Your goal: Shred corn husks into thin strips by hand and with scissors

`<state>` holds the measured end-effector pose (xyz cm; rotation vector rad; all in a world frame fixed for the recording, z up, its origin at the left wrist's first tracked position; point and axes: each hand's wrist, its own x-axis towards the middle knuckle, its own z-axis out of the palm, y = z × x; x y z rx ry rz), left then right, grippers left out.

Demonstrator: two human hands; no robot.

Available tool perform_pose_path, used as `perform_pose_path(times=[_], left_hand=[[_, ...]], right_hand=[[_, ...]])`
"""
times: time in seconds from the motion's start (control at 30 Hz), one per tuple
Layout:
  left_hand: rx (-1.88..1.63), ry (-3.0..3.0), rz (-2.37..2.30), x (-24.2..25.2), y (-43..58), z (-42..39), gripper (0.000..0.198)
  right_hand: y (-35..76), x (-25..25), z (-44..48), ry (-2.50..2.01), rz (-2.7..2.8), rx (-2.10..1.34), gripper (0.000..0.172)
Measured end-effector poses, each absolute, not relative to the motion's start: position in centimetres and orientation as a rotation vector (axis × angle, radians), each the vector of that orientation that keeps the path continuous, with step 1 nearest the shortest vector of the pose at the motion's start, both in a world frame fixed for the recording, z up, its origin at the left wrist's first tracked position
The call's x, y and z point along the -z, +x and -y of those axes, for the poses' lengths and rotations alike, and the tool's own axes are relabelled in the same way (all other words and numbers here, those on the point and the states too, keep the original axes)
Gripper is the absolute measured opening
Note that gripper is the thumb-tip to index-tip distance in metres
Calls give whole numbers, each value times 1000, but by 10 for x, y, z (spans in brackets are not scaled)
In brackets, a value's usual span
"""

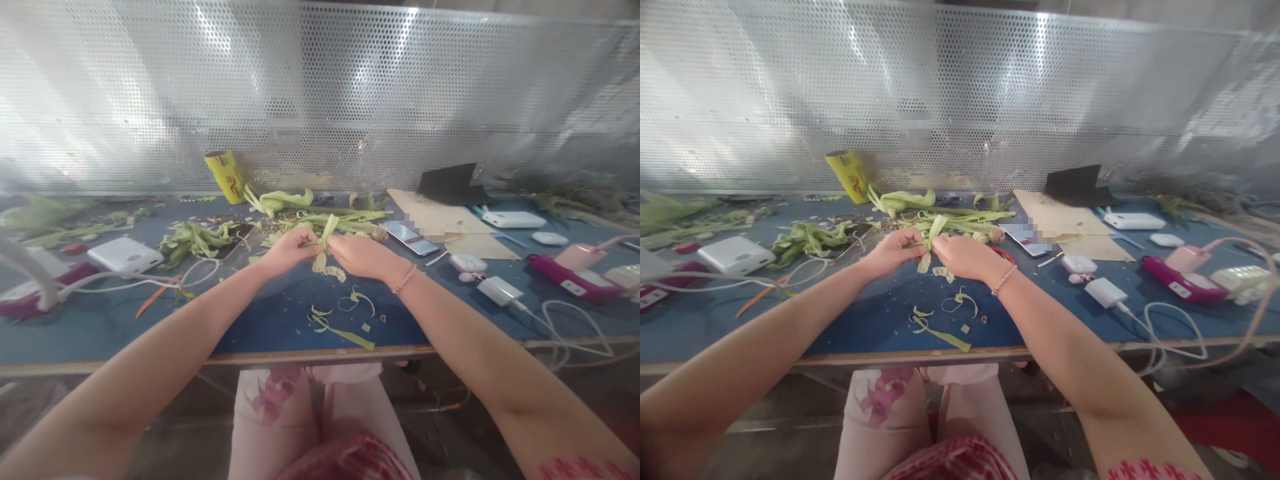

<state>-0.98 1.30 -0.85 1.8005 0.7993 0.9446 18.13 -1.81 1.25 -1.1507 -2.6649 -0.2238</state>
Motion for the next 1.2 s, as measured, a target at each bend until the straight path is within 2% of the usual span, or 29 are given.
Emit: perform_pose_path(times=[0.23, 0.6, 0.7, 0.8, 1.0, 1.2], left_hand=[[-926, 1716, -823, 8, -8, -12, 25], [-875, 1780, -834, 5, -10, -14, 24], [-877, 1769, -833, 3, -11, -14, 25], [-936, 1760, -834, 3, -11, -14, 26], [-1012, 1739, -803, 5, -10, -13, 26], [-880, 1999, -922, 2, -8, -8, 25]], right_hand=[[184, -11, 16, -1194, 2695, 250, 30], [186, -14, 17, -1146, 2683, 146, 26], [187, -14, 17, -1124, 2629, 17, 25], [186, -11, 14, -1080, 2485, -251, 24], [175, 8, -3, -1026, 1997, -707, 32], [169, 14, -12, -1000, 1845, -599, 20]])
